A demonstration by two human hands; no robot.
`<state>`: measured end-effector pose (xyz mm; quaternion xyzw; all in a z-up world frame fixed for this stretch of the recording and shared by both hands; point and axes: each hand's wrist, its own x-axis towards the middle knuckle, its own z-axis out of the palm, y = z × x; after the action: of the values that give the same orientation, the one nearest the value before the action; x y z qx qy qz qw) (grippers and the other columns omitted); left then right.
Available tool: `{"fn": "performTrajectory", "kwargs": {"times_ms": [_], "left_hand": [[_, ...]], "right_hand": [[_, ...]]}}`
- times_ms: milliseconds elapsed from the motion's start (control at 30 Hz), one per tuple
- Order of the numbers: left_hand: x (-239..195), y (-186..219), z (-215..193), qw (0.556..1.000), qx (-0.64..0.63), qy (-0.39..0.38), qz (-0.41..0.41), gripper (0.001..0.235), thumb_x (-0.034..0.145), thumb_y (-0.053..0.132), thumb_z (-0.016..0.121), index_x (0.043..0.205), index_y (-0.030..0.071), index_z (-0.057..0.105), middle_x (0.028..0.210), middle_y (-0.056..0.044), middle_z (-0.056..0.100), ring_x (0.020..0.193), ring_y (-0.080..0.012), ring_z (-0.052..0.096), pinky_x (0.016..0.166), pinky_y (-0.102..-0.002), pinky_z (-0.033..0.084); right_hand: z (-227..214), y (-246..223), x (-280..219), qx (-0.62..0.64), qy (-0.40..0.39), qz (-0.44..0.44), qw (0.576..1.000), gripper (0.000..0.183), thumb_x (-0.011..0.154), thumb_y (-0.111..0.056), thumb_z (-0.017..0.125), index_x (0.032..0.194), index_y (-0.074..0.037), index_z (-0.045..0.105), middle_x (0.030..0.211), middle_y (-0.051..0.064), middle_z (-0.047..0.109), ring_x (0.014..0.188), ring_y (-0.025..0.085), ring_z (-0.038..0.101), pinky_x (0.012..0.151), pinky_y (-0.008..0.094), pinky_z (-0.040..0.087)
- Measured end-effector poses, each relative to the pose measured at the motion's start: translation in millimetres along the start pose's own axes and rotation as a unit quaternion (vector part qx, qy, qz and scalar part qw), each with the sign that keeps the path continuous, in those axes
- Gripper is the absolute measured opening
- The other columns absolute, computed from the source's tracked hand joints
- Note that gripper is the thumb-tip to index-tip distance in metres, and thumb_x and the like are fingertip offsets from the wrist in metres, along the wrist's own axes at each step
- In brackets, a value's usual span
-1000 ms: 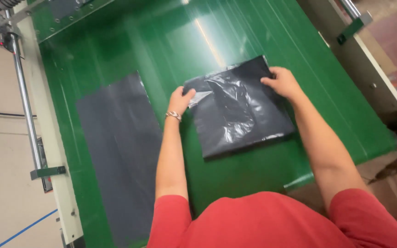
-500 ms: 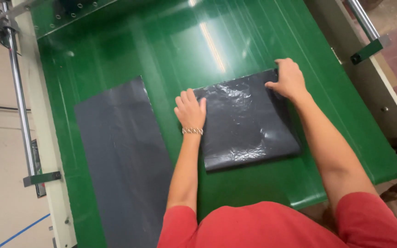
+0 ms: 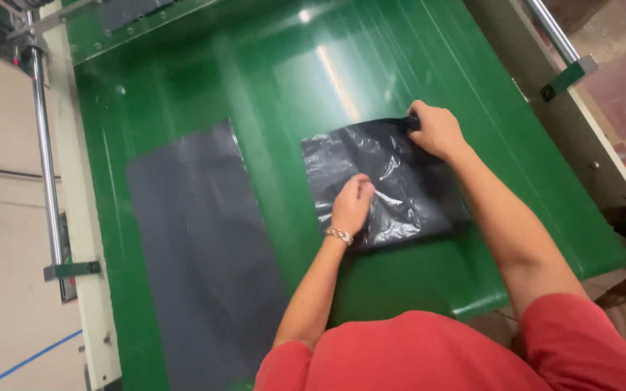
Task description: Folding plastic bags on a conveyor belt and stacking them into a plastic crate.
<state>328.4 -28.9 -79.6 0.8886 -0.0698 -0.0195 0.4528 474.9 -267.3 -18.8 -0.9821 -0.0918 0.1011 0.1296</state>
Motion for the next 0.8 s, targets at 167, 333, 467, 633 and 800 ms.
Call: {"fn": "performTrajectory", "kwargs": {"times_ms": [167,333,467,633,800], "left_hand": [[-16,-6,-52,0.733,-0.63,-0.082,-0.245,0.091,0.087,0.091,0.015,0.121,0.016,0.053,0.146,-0.017,0.053,0.135,-0.0339,0.052,0.105,-0.044,0.041],[-48,-63,-55,0.718,-0.638,0.026,-0.277,0.082,0.095,0.075,0.04,0.143,0.009,0.039,0.151,-0.016,0.033,0.14,-0.0319,0.031,0.119,-0.053,0.02],[-67,-72,-45,0.768,-0.585,0.091,-0.242,0.029,0.106,0.023,0.056,0.125,0.003,0.064,0.123,-0.019,0.068,0.111,-0.0263,0.067,0.099,-0.043,0.054],[-85,-11,-57,0.959,-0.124,0.204,-0.155,0.063,0.087,0.022,0.074,0.14,0.002,0.047,0.136,-0.02,0.052,0.128,-0.0319,0.05,0.11,-0.044,0.04],[-68,46,-9,0.914,0.336,0.19,0.123,0.072,0.076,0.041,0.078,0.134,0.004,0.055,0.139,-0.018,0.054,0.134,-0.038,0.046,0.11,-0.055,0.035]], "right_hand": [[-9,-6,-143,0.124,0.287,-0.21,0.926,0.03,0.072,-0.004,0.079,0.096,-0.02,0.07,0.097,-0.003,0.07,0.102,0.025,0.063,0.092,0.04,0.044],[36,8,-214,0.117,0.303,-0.21,0.922,0.036,0.064,0.002,0.077,0.089,-0.022,0.07,0.102,-0.009,0.072,0.114,0.02,0.063,0.098,0.038,0.041],[57,16,-232,0.078,0.312,-0.201,0.925,0.033,0.067,0.002,0.074,0.09,-0.022,0.072,0.106,-0.01,0.073,0.118,0.019,0.063,0.1,0.039,0.044],[52,22,-236,0.034,0.248,-0.201,0.947,0.027,0.075,-0.033,0.067,0.1,-0.025,0.073,0.122,-0.005,0.069,0.135,0.023,0.055,0.109,0.042,0.038],[45,-58,-199,0.078,0.273,-0.251,0.925,0.05,0.083,-0.029,0.064,0.13,-0.012,0.065,0.137,0.01,0.062,0.137,0.033,0.05,0.114,0.046,0.034]]}}
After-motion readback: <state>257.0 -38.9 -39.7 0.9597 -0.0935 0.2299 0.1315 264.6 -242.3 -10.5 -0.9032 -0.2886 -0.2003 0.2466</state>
